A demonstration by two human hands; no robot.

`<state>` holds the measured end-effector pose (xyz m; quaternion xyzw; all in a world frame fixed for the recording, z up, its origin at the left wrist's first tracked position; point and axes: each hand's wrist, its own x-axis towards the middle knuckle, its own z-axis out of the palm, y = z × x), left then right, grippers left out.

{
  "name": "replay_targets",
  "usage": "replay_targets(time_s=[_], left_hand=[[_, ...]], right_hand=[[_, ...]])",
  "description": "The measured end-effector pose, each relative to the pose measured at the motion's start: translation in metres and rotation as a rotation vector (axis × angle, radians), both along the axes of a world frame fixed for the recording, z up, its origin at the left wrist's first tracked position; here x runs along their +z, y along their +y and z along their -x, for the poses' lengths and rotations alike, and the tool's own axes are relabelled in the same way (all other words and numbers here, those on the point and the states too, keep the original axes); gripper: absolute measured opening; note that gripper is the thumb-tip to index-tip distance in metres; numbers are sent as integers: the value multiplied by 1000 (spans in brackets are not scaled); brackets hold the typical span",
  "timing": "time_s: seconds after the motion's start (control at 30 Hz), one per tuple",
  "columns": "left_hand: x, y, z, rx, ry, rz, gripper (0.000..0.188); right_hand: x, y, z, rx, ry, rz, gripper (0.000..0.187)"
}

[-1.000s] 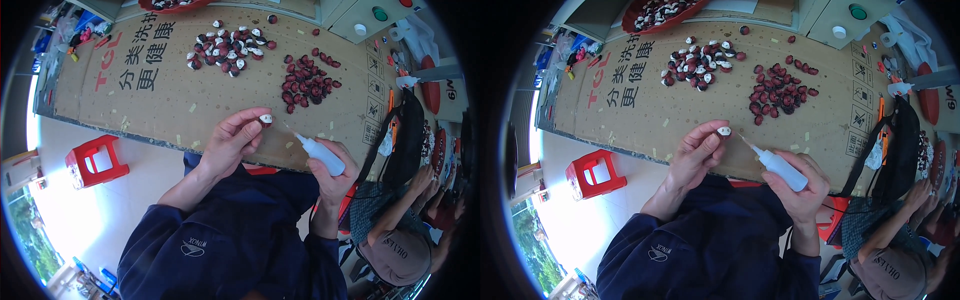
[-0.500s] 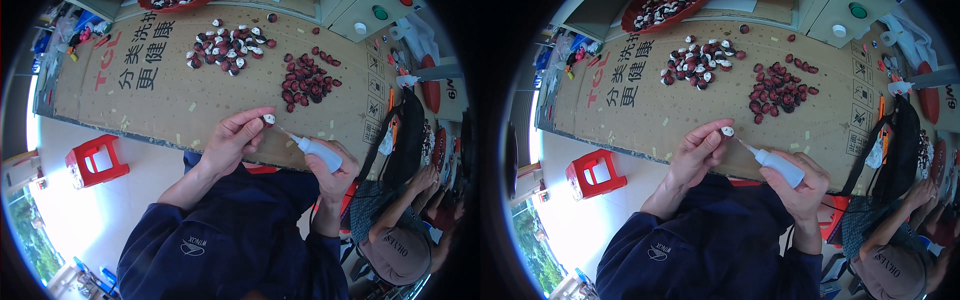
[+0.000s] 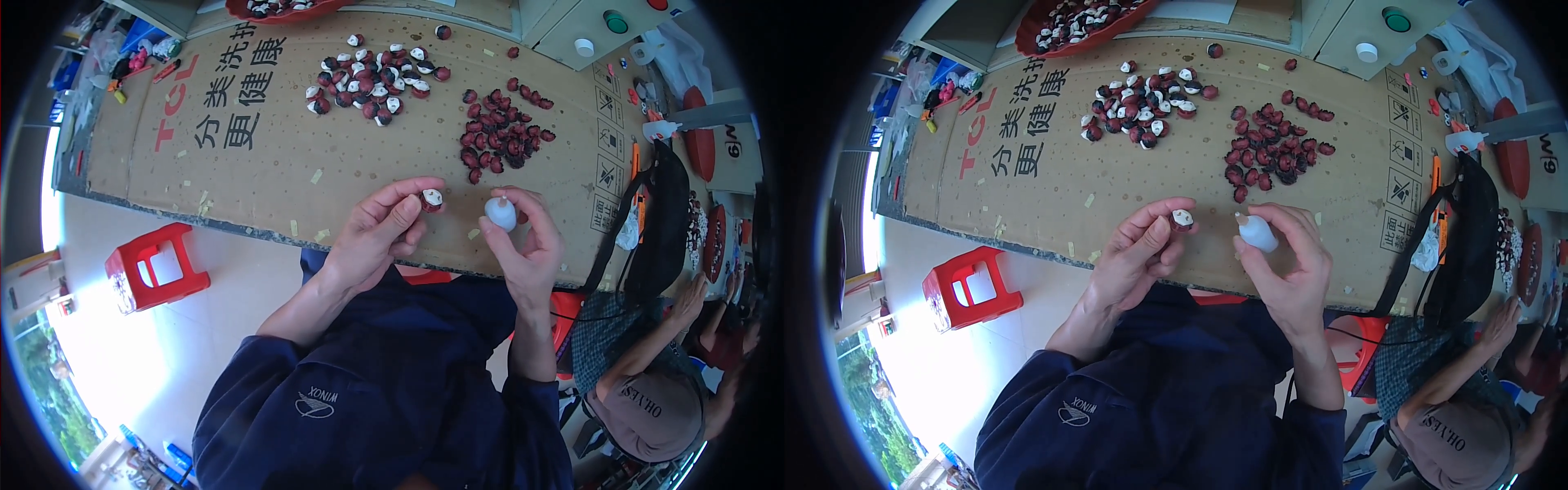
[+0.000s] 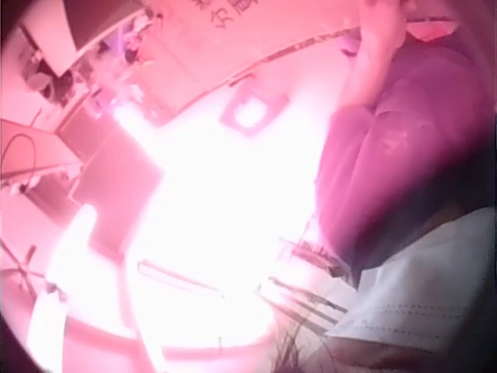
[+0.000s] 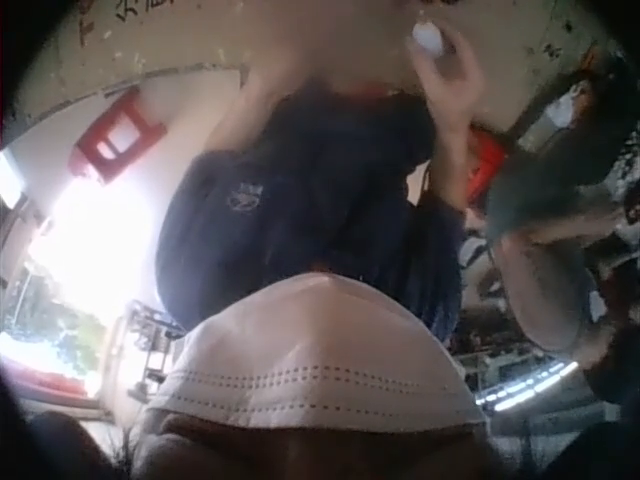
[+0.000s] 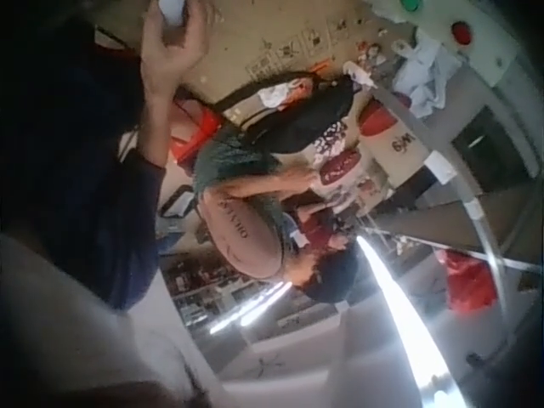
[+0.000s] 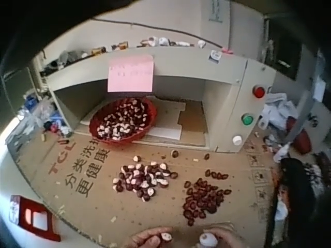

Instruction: The person assembles small figurine parts by applying glue from a bottle to a white head-piece and joining it to a red body-piece by hand.

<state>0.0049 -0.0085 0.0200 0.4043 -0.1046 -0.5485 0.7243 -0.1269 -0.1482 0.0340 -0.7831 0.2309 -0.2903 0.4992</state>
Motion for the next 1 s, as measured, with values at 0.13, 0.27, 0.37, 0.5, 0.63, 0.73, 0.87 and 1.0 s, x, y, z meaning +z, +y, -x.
replay_targets(time_s=[0.13,0.27,0.37,0.5,0.63,0.73,0.87,1.0], left_hand=[[-3,2,-2,-28,81,68,30],[-5,6,-3,-19,112,62,29],[-7,11,-2,0,111,77,28],[-5,14,3,-34,115,88,29],[-5,15,10,-60,142,71,29],[-4,16,13,-61,136,59,30],[-5,16,16,-104,134,42,30],[-3,11,23,-151,147,49,28]], right_hand=[[-16,15,-16,-12,51,-90,32],[-4,15,-18,-3,44,43,30],[3,-1,-5,-44,128,112,24],[-3,-14,-14,-98,156,189,16],[-10,-9,-30,-117,323,380,15],[-10,-9,-28,-124,267,339,17],[8,-7,-4,-141,86,-195,19],[22,2,15,145,50,-103,24]])
